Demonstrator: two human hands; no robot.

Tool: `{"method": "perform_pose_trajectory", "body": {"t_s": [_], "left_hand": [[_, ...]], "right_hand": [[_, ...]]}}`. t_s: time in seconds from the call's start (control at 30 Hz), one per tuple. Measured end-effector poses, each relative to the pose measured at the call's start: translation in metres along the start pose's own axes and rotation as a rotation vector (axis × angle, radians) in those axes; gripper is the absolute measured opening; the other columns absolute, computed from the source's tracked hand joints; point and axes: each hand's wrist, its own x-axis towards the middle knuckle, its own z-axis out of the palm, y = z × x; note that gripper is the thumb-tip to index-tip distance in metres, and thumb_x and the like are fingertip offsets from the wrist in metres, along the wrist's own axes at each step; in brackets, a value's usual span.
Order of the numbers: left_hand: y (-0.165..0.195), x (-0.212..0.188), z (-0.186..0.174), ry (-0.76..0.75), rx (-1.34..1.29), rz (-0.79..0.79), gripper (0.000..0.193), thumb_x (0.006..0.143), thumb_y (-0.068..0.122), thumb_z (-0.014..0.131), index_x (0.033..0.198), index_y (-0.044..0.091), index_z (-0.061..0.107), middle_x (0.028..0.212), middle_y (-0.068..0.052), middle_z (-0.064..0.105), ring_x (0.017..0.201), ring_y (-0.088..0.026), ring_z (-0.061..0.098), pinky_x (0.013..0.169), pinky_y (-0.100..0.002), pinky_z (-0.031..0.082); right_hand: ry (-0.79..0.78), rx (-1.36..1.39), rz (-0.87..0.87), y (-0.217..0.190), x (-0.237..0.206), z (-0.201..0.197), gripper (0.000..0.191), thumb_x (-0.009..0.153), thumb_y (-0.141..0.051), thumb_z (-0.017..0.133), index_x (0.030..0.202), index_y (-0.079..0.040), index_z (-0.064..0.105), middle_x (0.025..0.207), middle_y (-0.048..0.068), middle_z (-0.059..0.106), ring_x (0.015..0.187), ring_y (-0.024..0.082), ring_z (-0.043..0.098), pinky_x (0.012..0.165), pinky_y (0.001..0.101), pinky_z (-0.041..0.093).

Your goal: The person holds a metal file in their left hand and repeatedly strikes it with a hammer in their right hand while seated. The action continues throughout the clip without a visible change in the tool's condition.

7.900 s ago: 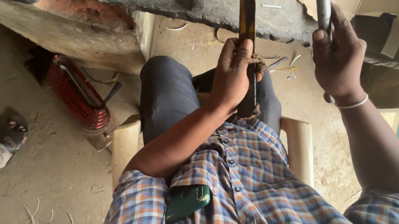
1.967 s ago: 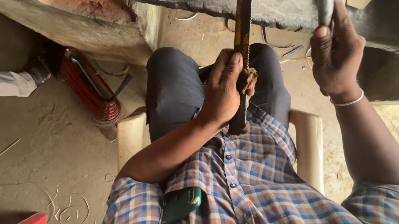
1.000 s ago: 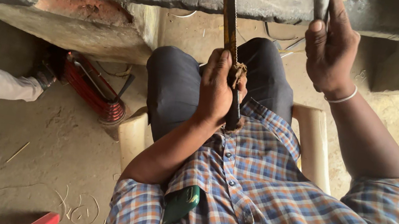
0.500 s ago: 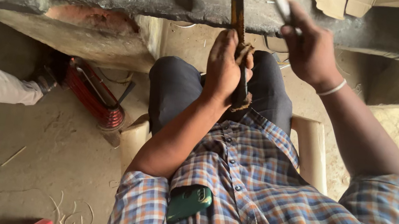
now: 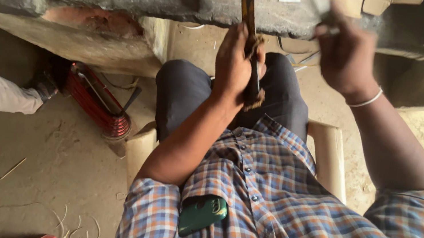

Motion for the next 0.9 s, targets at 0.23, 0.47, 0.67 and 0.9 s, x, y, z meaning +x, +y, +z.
{"method": "perform_pose_trajectory", "body": {"t_s": [0.23, 0.47, 0.67, 0.9], "left_hand": [[0.002, 0.031, 0.004, -0.077, -0.118, 0.047, 0.031, 0.113, 0.032, 0.045, 0.102, 0.006, 0.055, 0.077, -0.007, 0.056, 0.058, -0.014, 0.054, 0.051, -0.028, 0.047], [0.026, -0.051, -0.001, -0.122, 0.172, 0.022, 0.033, 0.114, 0.037, 0.045, 0.095, 0.01, 0.051, 0.064, -0.005, 0.05, 0.046, -0.016, 0.049, 0.044, -0.028, 0.041], [0.068, -0.095, -0.02, -0.198, 0.004, -0.101, 0.028, 0.113, 0.04, 0.046, 0.105, 0.014, 0.052, 0.061, -0.001, 0.047, 0.044, -0.011, 0.042, 0.041, -0.025, 0.033], [0.064, -0.09, -0.014, -0.226, -0.127, -0.128, 0.035, 0.115, 0.048, 0.039, 0.112, 0.014, 0.048, 0.062, 0.0, 0.043, 0.048, -0.012, 0.04, 0.048, -0.026, 0.033]], "right_hand": [[0.022, -0.155, -0.004, 0.007, 0.011, 0.01, 0.025, 0.112, -0.01, 0.062, 0.136, -0.002, 0.059, 0.085, 0.02, 0.066, 0.069, 0.027, 0.068, 0.066, 0.0374, 0.051], [0.119, 0.542, 0.222, -0.003, -0.039, 0.03, 0.047, 0.117, -0.035, 0.052, 0.142, 0.005, 0.053, 0.076, 0.004, 0.053, 0.067, 0.01, 0.051, 0.062, 0.0267, 0.041], [0.22, 0.897, 0.423, 0.028, -0.091, 0.08, 0.052, 0.113, -0.047, 0.05, 0.129, 0.003, 0.054, 0.073, 0.0, 0.049, 0.058, 0.007, 0.045, 0.053, 0.0231, 0.038], [0.288, 0.955, 0.404, 0.061, -0.117, 0.097, 0.053, 0.113, -0.051, 0.046, 0.123, 0.001, 0.053, 0.075, 0.001, 0.05, 0.058, 0.008, 0.046, 0.053, 0.0229, 0.037]]}}
